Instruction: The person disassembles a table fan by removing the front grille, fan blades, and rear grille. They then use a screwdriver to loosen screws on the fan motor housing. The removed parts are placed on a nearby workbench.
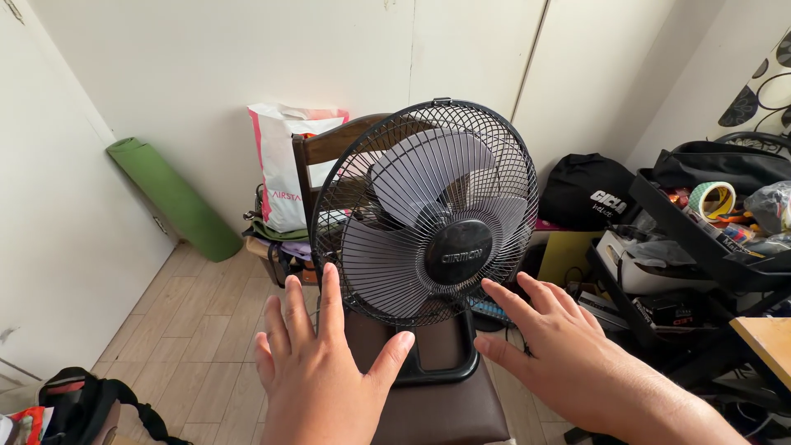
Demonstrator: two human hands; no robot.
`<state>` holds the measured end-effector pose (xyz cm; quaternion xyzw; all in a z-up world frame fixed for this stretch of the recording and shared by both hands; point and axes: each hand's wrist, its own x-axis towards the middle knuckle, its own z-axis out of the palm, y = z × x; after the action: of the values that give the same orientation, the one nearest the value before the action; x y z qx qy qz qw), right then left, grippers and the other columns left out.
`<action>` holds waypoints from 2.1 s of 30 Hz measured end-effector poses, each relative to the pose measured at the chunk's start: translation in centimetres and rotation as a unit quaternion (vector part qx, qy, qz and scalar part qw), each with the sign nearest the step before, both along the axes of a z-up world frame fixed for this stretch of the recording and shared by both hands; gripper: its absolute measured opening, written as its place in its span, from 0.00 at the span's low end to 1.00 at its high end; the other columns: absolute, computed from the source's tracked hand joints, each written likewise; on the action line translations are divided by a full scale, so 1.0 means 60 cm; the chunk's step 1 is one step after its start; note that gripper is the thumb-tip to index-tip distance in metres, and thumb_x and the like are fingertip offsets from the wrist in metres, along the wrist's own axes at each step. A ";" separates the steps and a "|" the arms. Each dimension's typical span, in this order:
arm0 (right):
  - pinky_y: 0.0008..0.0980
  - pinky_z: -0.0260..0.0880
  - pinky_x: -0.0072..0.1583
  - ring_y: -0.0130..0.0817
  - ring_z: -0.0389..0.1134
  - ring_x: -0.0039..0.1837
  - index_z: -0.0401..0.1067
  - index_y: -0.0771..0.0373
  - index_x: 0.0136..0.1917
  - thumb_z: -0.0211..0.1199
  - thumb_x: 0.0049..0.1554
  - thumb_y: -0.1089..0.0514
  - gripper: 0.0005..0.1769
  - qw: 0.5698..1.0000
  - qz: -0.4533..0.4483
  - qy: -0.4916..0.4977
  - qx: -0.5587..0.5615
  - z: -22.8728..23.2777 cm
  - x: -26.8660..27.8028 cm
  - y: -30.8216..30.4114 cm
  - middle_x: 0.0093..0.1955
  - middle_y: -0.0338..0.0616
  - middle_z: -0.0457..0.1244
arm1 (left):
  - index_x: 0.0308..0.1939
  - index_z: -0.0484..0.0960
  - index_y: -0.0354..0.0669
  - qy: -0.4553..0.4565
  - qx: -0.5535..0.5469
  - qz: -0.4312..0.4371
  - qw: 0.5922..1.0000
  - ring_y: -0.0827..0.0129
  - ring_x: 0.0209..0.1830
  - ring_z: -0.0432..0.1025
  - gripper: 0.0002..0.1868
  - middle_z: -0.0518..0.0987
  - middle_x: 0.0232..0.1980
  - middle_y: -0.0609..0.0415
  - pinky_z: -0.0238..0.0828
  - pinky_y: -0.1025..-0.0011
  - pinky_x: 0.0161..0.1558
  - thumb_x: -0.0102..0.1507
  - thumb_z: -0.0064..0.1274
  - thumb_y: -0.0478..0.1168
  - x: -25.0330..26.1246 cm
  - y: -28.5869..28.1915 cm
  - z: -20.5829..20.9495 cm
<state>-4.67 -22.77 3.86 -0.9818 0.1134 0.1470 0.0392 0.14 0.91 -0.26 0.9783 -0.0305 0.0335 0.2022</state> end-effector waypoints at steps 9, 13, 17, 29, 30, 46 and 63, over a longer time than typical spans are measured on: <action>0.49 0.41 0.78 0.49 0.28 0.85 0.39 0.34 0.85 0.49 0.62 0.24 0.45 1.000 -0.015 0.026 -0.004 0.009 0.004 0.019 0.87 0.45 0.31 | 0.82 0.36 0.63 -0.001 -0.011 0.013 1.000 0.41 0.82 0.31 0.65 0.36 0.83 0.39 0.31 0.41 0.69 0.52 0.53 0.78 -0.003 0.014 -0.002; 0.50 0.39 0.77 0.51 0.29 0.84 0.39 0.36 0.85 0.50 0.62 0.25 0.46 1.000 0.006 -0.014 0.007 0.002 0.003 0.019 0.86 0.48 0.31 | 0.82 0.37 0.61 -0.028 -0.026 0.014 0.999 0.40 0.81 0.33 0.66 0.37 0.83 0.38 0.32 0.40 0.68 0.51 0.53 0.78 -0.004 0.019 -0.004; 0.51 0.36 0.75 0.54 0.28 0.85 0.39 0.39 0.86 0.51 0.61 0.26 0.48 0.996 0.042 -0.076 0.016 -0.008 0.003 0.009 0.85 0.53 0.33 | 0.82 0.37 0.60 -0.057 -0.045 0.015 0.997 0.39 0.81 0.35 0.66 0.39 0.82 0.38 0.34 0.39 0.68 0.51 0.54 0.77 -0.005 0.019 -0.007; 0.49 0.38 0.73 0.54 0.34 0.84 0.36 0.45 0.87 0.50 0.60 0.28 0.51 0.970 0.055 -0.235 0.010 -0.002 0.037 -0.050 0.85 0.56 0.37 | 0.81 0.40 0.63 -0.021 -0.076 0.075 0.994 0.44 0.82 0.37 0.53 0.41 0.83 0.45 0.39 0.43 0.71 0.58 0.53 0.57 0.035 -0.015 -0.032; 0.49 0.38 0.72 0.54 0.34 0.84 0.36 0.46 0.87 0.49 0.60 0.28 0.51 0.968 0.064 -0.244 0.011 0.001 0.046 -0.055 0.85 0.56 0.37 | 0.81 0.41 0.62 -0.026 -0.076 0.079 0.994 0.43 0.82 0.37 0.52 0.41 0.84 0.45 0.39 0.44 0.71 0.58 0.52 0.56 0.043 -0.018 -0.033; 0.54 0.39 0.74 0.56 0.33 0.83 0.42 0.43 0.84 0.50 0.62 0.33 0.43 0.938 0.130 -0.316 0.065 0.076 0.187 -0.094 0.84 0.56 0.37 | 0.77 0.59 0.52 0.126 -0.591 0.229 0.763 0.55 0.82 0.55 0.39 0.64 0.79 0.51 0.42 0.51 0.78 0.65 0.43 0.59 0.185 -0.028 -0.025; 0.73 0.30 0.72 0.58 0.42 0.82 0.67 0.58 0.70 0.73 0.43 0.50 0.42 0.814 0.486 -0.317 -0.015 0.054 0.249 0.135 0.78 0.54 0.51 | 0.79 0.58 0.50 0.319 -0.645 0.264 0.642 0.42 0.82 0.47 0.53 0.54 0.83 0.41 0.32 0.34 0.76 0.60 0.46 0.77 0.231 0.028 -0.157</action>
<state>10.29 -14.65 7.09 -0.9016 -0.3955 -0.1741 -0.0186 14.01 2.59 -9.69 0.5167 0.3246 -0.2174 0.7619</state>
